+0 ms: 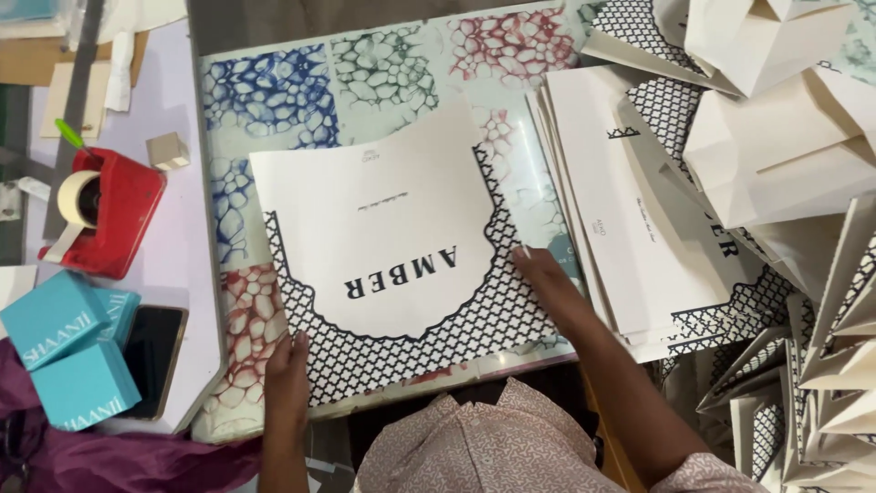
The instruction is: Folding and stacking white printed paper bags on a workbench.
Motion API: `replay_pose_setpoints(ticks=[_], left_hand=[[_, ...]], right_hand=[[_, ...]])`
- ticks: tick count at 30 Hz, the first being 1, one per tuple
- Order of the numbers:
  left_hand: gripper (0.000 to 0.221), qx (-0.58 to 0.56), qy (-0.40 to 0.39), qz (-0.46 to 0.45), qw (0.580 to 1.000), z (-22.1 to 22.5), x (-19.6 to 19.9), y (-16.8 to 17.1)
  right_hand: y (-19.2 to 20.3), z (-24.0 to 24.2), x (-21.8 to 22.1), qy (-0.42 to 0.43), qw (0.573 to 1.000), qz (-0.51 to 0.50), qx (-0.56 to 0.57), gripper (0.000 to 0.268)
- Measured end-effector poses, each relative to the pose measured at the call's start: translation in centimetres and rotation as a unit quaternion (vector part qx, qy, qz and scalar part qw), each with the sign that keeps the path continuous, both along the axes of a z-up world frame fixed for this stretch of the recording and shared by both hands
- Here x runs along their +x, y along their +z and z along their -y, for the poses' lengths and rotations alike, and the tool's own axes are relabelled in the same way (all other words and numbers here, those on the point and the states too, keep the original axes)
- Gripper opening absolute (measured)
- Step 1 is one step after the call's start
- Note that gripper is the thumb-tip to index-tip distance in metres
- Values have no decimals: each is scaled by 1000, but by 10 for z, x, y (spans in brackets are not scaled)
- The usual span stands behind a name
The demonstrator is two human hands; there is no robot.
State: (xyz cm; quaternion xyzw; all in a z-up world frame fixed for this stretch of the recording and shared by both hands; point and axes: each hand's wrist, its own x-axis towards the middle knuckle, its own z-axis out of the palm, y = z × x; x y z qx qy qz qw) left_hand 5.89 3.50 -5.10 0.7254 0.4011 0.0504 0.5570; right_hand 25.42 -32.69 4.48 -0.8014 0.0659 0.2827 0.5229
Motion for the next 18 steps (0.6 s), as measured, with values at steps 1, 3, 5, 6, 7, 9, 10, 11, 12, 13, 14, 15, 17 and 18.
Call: replay_pose_setpoints(ticks=[1, 3, 5, 6, 7, 9, 10, 11, 12, 13, 14, 15, 17, 18], left_hand=[[48, 10, 8, 5, 1000, -1, -4, -14], [47, -35, 37, 51, 997, -6, -4, -22], [47, -77, 68, 98, 990, -18, -8, -34], [46, -115, 85, 115, 983, -27, -11, -42], [46, -151, 102, 133, 974, -36, -13, -50], [46, -149, 103, 128, 975, -34, -10, -30], [46, -147, 104, 122, 976, -33, -10, -20], [46, -145, 106, 121, 976, -30, -9, -12], [48, -134, 88, 104, 982, -27, -8, -5], [51, -121, 69, 87, 987, -25, -6, 4], [51, -117, 69, 86, 987, -22, -7, 9], [52, -64, 41, 58, 995, -21, -7, 16], [52, -9, 15, 28, 999, -21, -7, 21], [53, -30, 25, 51, 998, -22, -8, 19]], right_hand=[[0, -2, -2, 13, 1000, -11, -7, 90], [-3, -9, -2, 3, 1000, -29, 10, 91], [-4, -16, -5, -6, 998, -46, 29, 92], [-4, -20, -9, -15, 998, -43, 45, 89], [-4, -24, -11, -24, 997, -38, 62, 86], [-35, -23, -8, -27, 991, -43, 124, 81], [-51, -22, -7, -31, 981, -50, 184, 77], [-58, -21, -5, -29, 981, -51, 186, 77], [-65, -20, -3, -11, 987, -24, 156, 74], [-72, -21, -1, 5, 992, 5, 126, 72], [-54, -14, -7, 5, 992, 4, 130, 72], [-35, -10, -10, 41, 997, 48, 45, 71], [2, -1, -22, 79, 992, 92, -40, 72], [20, 2, -31, 127, 978, 106, -125, 73]])
